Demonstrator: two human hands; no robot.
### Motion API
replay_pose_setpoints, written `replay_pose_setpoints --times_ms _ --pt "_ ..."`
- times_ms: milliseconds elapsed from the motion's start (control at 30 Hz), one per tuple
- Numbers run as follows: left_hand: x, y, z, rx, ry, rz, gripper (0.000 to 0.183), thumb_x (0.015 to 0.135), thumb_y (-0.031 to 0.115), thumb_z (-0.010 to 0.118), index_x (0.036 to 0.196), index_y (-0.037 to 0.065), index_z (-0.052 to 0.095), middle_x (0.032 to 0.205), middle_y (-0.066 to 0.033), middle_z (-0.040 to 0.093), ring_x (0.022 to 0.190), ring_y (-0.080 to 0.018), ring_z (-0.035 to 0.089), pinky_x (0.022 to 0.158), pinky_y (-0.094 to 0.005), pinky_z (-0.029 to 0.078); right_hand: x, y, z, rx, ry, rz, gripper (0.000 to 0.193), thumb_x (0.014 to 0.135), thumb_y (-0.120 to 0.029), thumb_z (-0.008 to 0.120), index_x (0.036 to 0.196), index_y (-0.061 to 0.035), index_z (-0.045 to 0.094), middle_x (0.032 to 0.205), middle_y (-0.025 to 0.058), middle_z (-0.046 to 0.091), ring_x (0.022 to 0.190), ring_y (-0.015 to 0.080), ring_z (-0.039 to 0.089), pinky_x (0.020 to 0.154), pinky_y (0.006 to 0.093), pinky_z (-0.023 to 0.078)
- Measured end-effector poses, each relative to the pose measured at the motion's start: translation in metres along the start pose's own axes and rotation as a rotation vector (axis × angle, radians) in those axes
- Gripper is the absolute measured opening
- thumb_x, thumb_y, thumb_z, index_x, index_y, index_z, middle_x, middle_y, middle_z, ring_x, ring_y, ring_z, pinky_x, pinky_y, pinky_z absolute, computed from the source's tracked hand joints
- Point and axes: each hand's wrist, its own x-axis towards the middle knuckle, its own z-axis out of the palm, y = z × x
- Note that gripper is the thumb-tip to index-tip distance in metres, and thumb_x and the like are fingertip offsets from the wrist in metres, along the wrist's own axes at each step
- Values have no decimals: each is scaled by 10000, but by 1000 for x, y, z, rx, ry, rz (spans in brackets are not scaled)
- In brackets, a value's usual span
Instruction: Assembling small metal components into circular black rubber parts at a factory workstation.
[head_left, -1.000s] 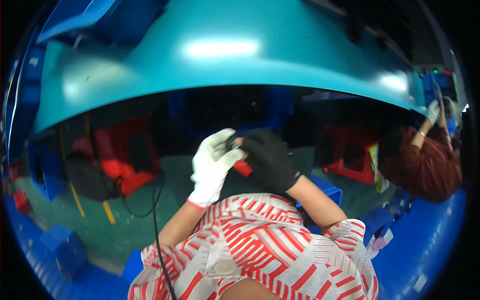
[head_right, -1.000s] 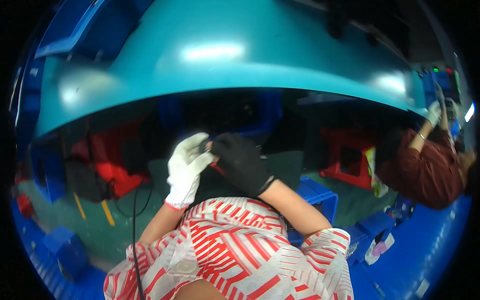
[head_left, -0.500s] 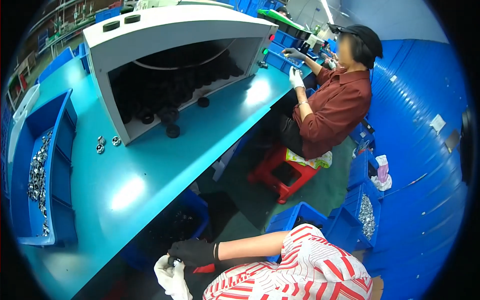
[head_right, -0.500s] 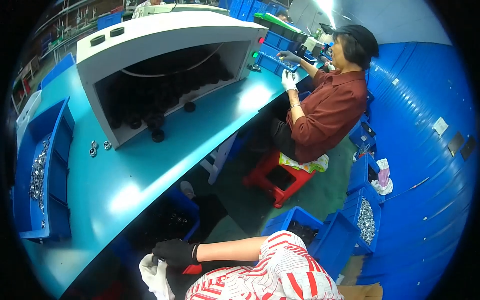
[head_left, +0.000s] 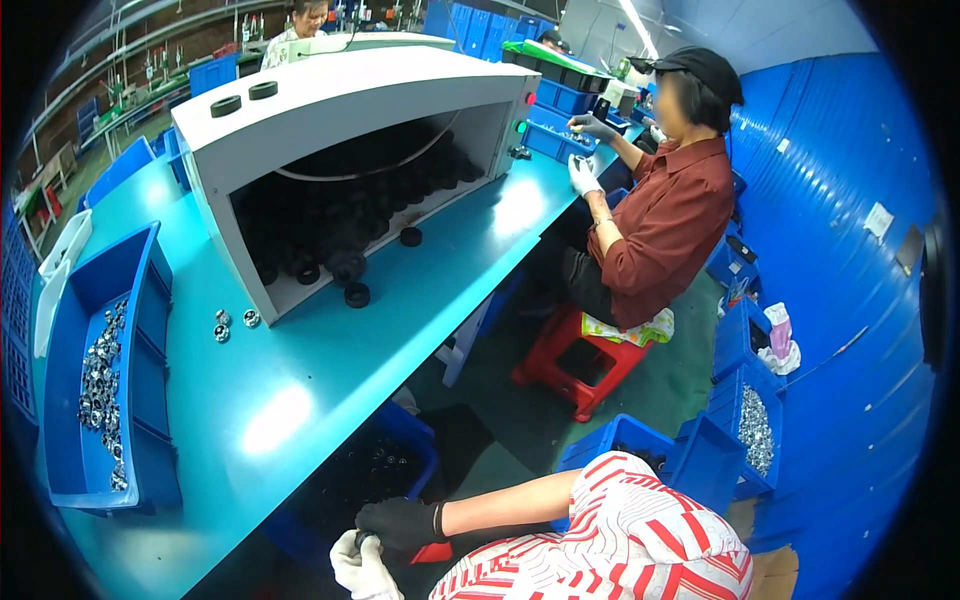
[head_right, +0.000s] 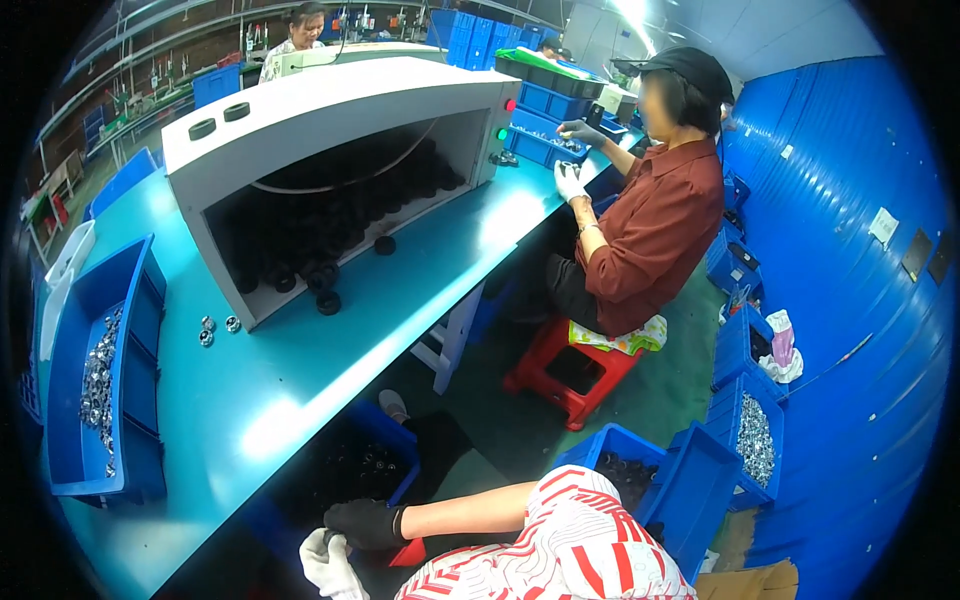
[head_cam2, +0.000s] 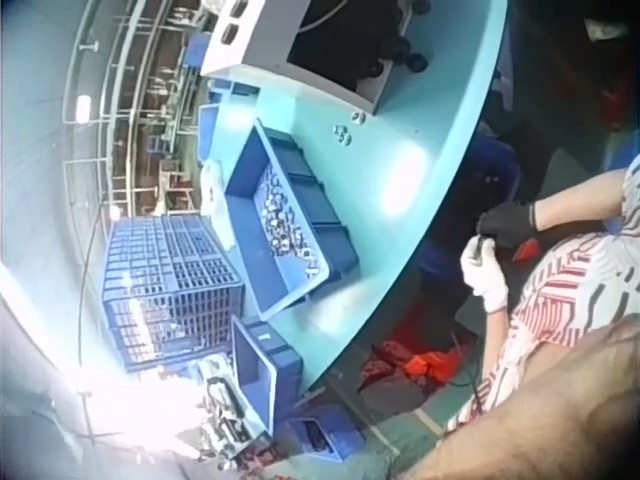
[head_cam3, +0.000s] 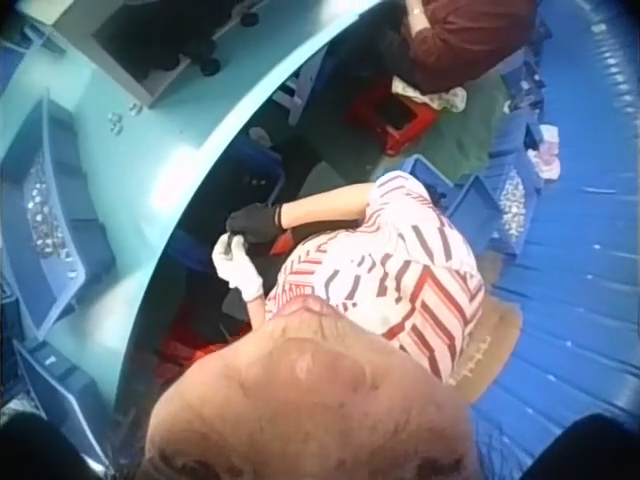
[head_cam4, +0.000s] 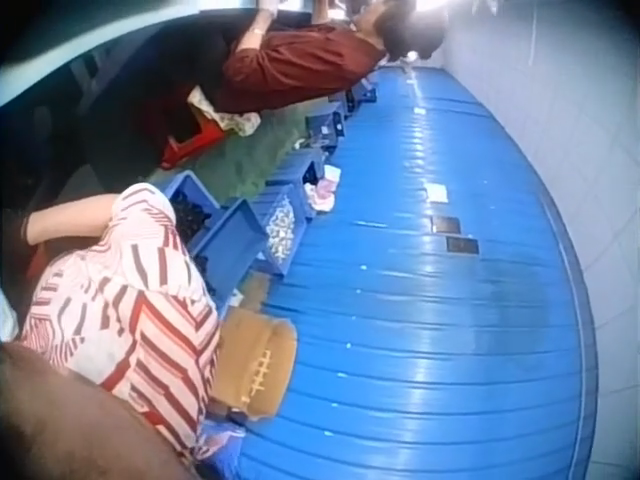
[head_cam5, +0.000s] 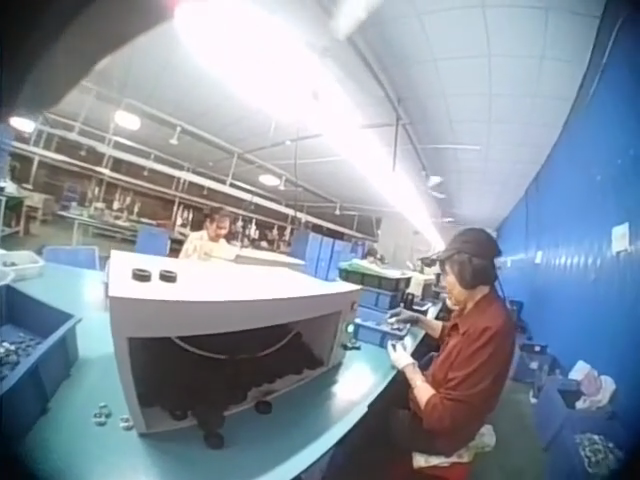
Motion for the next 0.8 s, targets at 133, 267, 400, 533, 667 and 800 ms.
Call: replay_pose_setpoints --times_ms 133,267,400,533,667,800 --pt "1 24 2 93 -40 -16 324 823 -22 657 1130 -22 553 1018 -115 611 869 -182 594 785 -274 511 4 -4 -12 -102 -48 -51 196 786 -203 603 881 -32 605 906 164 633 812 343 636 649 419 494" --pt "5 31 -5 179 -149 -27 390 859 102 647 1208 -32 535 1053 -148 612 879 -200 590 783 -311 494 4 -12 -18 -254 -33 -118 187 798 -191 568 871 -25 613 884 156 641 811 337 648 656 416 510" --pt "7 46 0 342 -265 40 340 906 250 589 1087 -39 598 925 -173 642 802 -236 605 747 -342 485 2 -10 -19 -255 -98 -29 189 788 -199 579 865 -31 615 858 146 640 789 331 661 633 412 519" --pt "0 27 6 402 -116 135 308 885 256 618 1029 -16 620 906 -162 647 795 -270 607 752 -368 478 -3 -15 -20 -327 -149 -14 206 786 -213 581 884 -34 608 873 147 636 796 327 658 637 410 517" --pt "6 -12 -4 192 -182 -26 261 905 200 605 1042 -22 612 884 -121 648 715 -185 606 642 -300 504 -4 5 5 -209 22 -79 166 763 -169 591 831 -21 625 815 171 662 749 332 663 615 410 510" --pt "-11 56 -4 192 -152 -88 358 909 236 611 1173 -3 572 982 -126 637 879 -202 600 837 -329 490 4 17 12 68 -123 35 262 772 -187 607 974 -21 597 949 180 620 895 349 610 753 411 483"
